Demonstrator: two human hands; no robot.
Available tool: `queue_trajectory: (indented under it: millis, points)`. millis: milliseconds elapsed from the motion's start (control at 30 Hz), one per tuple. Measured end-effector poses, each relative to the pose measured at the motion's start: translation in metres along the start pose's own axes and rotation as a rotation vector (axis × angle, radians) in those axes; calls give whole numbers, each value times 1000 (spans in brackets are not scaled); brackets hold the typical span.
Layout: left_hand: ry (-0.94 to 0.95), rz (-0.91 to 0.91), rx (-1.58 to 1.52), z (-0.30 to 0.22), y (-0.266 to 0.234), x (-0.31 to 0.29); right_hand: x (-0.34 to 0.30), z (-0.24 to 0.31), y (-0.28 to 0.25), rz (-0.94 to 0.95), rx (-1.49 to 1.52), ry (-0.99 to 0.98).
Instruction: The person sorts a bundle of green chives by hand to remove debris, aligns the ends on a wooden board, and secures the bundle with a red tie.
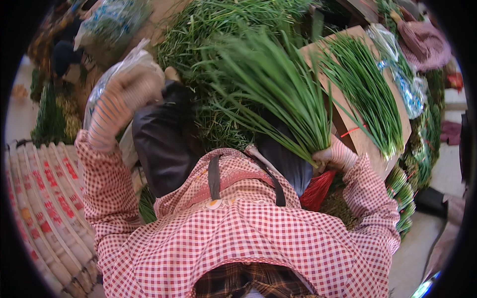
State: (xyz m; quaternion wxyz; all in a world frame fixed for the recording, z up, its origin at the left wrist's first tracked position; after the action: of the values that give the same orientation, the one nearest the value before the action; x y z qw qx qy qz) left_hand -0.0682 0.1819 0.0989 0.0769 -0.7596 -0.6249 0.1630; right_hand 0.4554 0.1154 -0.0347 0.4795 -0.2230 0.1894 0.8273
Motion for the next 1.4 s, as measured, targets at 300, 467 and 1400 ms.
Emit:
queue_trajectory:
  millis: [300, 467, 1400]
  points:
    - [-360, 531, -161, 91, 227, -12, 6, 4, 30, -90, 87, 74]
    - [-80, 311, -472, 95, 276, 2, 1, 13, 33, -101, 6, 173]
    - [93, -265, -338, 89, 139, -39, -55, -44, 50, -436, -370, 15]
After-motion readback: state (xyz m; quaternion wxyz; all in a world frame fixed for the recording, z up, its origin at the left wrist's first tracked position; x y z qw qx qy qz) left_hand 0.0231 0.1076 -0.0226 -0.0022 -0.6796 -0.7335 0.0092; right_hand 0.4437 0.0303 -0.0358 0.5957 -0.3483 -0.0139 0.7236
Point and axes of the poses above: each hand's wrist, its own x-axis towards the middle knuckle, its own y-axis out of the palm, z = x × y, the point moved 1 cm from there along x, towards the middle knuckle, and after that the axes turned 3 degrees about -x, right-handed, at the moved point
